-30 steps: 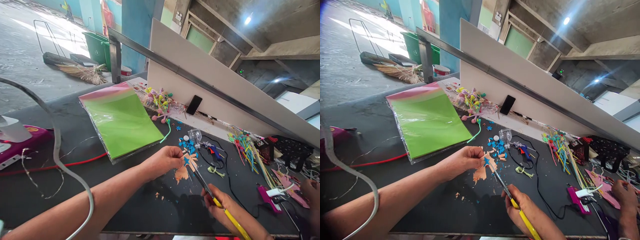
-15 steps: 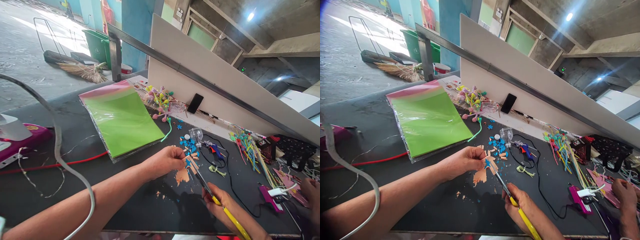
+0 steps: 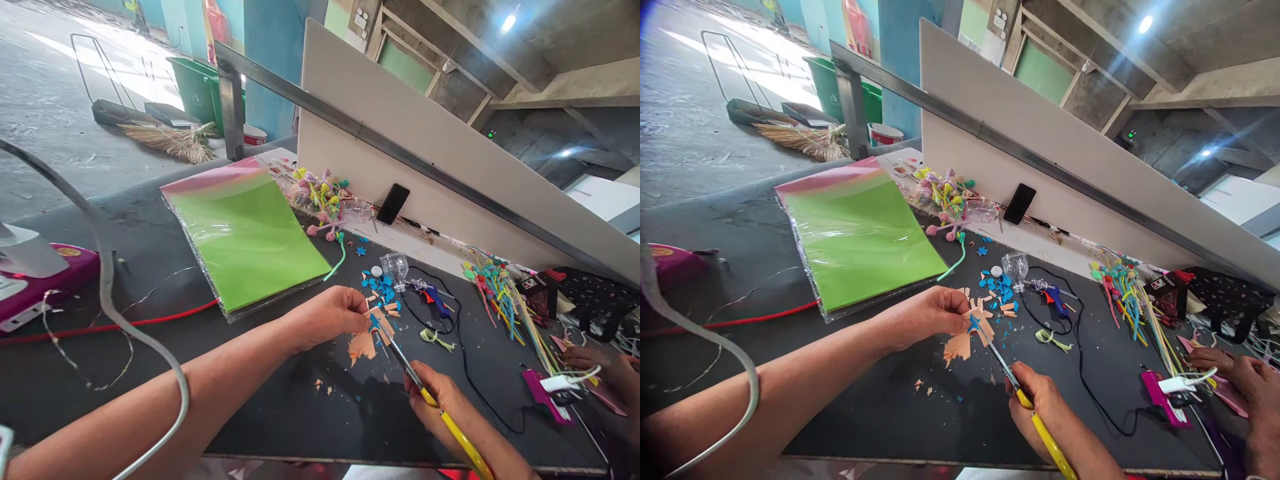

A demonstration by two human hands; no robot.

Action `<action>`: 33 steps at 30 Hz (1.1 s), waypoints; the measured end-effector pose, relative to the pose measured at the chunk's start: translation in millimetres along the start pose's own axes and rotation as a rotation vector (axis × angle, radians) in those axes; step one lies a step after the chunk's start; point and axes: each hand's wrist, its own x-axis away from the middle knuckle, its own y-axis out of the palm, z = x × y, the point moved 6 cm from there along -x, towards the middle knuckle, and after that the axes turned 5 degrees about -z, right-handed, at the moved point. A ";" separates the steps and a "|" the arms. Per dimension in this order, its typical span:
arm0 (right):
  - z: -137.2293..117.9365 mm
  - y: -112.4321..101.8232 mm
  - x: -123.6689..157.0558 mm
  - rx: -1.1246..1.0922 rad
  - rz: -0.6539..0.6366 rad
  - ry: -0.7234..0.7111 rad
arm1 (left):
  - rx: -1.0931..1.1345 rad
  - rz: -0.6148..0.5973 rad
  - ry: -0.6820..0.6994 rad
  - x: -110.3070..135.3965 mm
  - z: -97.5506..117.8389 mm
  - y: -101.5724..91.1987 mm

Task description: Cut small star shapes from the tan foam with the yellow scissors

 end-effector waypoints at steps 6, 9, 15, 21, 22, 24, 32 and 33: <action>-2.2 0.1 -0.8 0.008 0.019 -0.022 | 0.025 0.000 0.004 -0.5 -1.0 -0.5; 0.2 0.3 -0.9 0.022 0.048 -0.015 | 0.039 0.006 0.007 -0.5 -1.8 -0.8; 12.9 4.5 -5.2 0.125 0.108 -0.030 | 0.062 -0.005 0.020 -1.2 -3.0 -0.5; 17.2 3.1 -6.8 0.206 0.201 -0.067 | 0.079 -0.012 0.005 -0.8 -1.7 0.4; 18.1 3.3 -6.9 0.208 0.195 -0.067 | 0.080 -0.011 0.001 -0.6 -1.2 0.7; 21.0 3.8 -7.0 0.205 0.180 -0.057 | 0.079 -0.005 -0.005 -0.5 -0.4 1.4; 29.2 6.2 -7.8 0.231 0.197 -0.028 | 0.054 -0.016 0.004 -0.8 -1.4 5.7; 28.8 6.2 -8.0 0.246 0.198 -0.034 | 0.058 -0.017 0.007 -0.9 -1.9 5.7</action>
